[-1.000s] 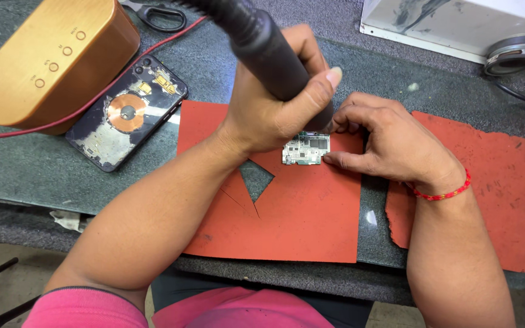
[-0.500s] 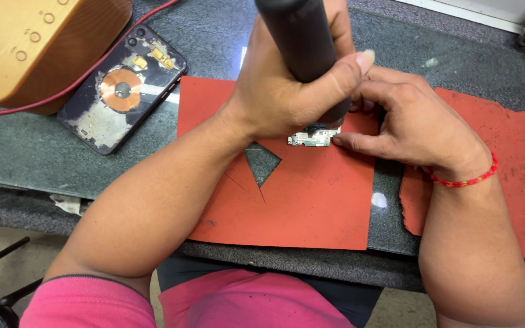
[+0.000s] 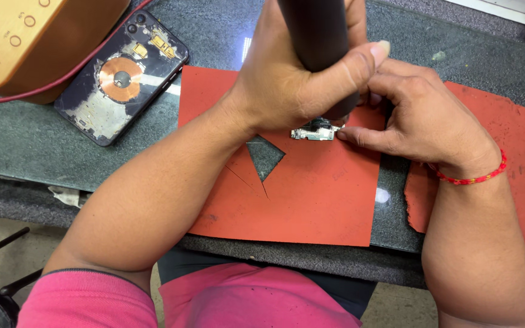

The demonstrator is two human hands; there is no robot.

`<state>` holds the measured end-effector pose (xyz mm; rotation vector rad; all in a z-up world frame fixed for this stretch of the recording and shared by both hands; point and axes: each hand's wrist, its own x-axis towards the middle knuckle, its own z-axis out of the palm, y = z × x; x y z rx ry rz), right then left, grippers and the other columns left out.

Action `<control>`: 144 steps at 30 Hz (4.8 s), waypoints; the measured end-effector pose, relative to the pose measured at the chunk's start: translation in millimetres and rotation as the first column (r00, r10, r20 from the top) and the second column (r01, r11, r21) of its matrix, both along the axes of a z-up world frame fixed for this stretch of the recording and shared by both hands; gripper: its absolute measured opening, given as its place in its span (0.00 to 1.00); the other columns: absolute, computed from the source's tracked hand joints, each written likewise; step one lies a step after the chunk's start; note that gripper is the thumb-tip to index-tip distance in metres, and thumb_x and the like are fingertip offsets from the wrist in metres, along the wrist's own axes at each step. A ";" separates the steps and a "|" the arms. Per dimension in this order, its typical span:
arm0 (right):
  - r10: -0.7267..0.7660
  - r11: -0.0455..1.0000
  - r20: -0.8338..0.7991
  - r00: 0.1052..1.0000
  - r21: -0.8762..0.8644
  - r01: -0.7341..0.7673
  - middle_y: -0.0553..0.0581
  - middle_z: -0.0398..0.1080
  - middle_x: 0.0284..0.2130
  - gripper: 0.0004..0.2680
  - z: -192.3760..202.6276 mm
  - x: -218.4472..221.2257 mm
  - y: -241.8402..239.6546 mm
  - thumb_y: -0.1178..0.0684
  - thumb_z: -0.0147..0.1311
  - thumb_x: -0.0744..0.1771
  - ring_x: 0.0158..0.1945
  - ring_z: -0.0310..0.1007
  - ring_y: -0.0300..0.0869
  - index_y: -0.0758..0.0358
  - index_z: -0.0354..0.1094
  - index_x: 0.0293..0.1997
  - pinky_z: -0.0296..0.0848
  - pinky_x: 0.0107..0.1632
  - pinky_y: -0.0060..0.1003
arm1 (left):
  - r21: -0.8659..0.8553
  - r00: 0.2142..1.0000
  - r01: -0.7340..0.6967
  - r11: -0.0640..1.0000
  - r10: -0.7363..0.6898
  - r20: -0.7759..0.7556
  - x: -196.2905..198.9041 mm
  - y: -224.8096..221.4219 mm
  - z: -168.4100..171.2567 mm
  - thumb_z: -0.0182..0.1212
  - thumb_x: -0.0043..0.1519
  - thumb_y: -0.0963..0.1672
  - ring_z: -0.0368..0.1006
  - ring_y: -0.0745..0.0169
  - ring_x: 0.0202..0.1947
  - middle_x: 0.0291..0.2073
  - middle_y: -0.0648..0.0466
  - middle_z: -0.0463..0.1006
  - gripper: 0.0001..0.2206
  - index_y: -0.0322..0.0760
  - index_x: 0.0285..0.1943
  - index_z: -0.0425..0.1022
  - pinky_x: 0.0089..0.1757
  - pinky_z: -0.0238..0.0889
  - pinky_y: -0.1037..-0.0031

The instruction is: The person uses a heat gun to apply heat to a small electronic circuit board while holding it on a red mat.

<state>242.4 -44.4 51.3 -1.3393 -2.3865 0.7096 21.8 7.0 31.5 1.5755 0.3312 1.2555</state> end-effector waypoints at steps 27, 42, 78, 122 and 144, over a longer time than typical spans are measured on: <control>0.011 1.000 -0.011 1.000 -0.002 -0.011 0.57 0.72 0.40 0.16 1.3 -2.4 0.1 0.54 0.69 0.60 0.42 0.74 0.46 0.69 0.71 0.47 0.74 0.46 0.38 | 0.122 0.995 -0.103 0.987 0.101 0.029 4.6 -1.7 -2.5 0.66 0.68 0.39 0.67 0.70 0.24 0.26 0.57 0.71 0.10 0.33 0.35 0.70 0.30 0.61 0.75; -0.041 0.999 0.048 0.998 -0.005 0.041 0.58 0.71 0.37 0.15 -0.8 -0.4 -1.4 0.52 0.70 0.59 0.39 0.73 0.47 0.68 0.73 0.45 0.73 0.43 0.39 | 0.153 0.990 -0.135 0.979 0.138 -0.013 6.7 0.3 -3.8 0.66 0.66 0.40 0.68 0.68 0.25 0.25 0.56 0.70 0.10 0.33 0.34 0.68 0.31 0.62 0.75; 0.007 0.999 -0.055 0.998 -0.048 -0.010 0.56 0.73 0.36 0.14 1.3 0.6 5.9 0.49 0.70 0.58 0.41 0.73 0.47 0.66 0.74 0.38 0.73 0.44 0.39 | -0.003 0.998 -0.038 0.999 0.037 -0.043 -2.3 2.1 -2.3 0.62 0.67 0.40 0.71 0.71 0.30 0.29 0.55 0.76 0.06 0.33 0.38 0.71 0.36 0.66 0.78; -0.062 0.992 -0.092 0.994 -0.114 0.052 0.56 0.73 0.38 0.14 -6.4 10.7 9.7 0.49 0.69 0.59 0.41 0.78 0.46 0.66 0.75 0.41 0.77 0.44 0.37 | -0.177 0.996 -0.016 0.984 0.000 -0.089 -8.5 1.1 6.9 0.60 0.65 0.41 0.74 0.67 0.33 0.33 0.50 0.78 0.07 0.31 0.37 0.71 0.41 0.70 0.73; -0.023 1.000 -0.077 0.997 -0.001 0.023 0.55 0.73 0.37 0.13 -7.7 6.1 8.0 0.49 0.70 0.58 0.41 0.75 0.48 0.63 0.75 0.40 0.74 0.44 0.41 | -0.082 0.995 -0.008 0.997 0.000 -0.097 -6.8 3.3 1.4 0.61 0.66 0.40 0.72 0.67 0.35 0.33 0.51 0.77 0.06 0.31 0.37 0.71 0.42 0.69 0.74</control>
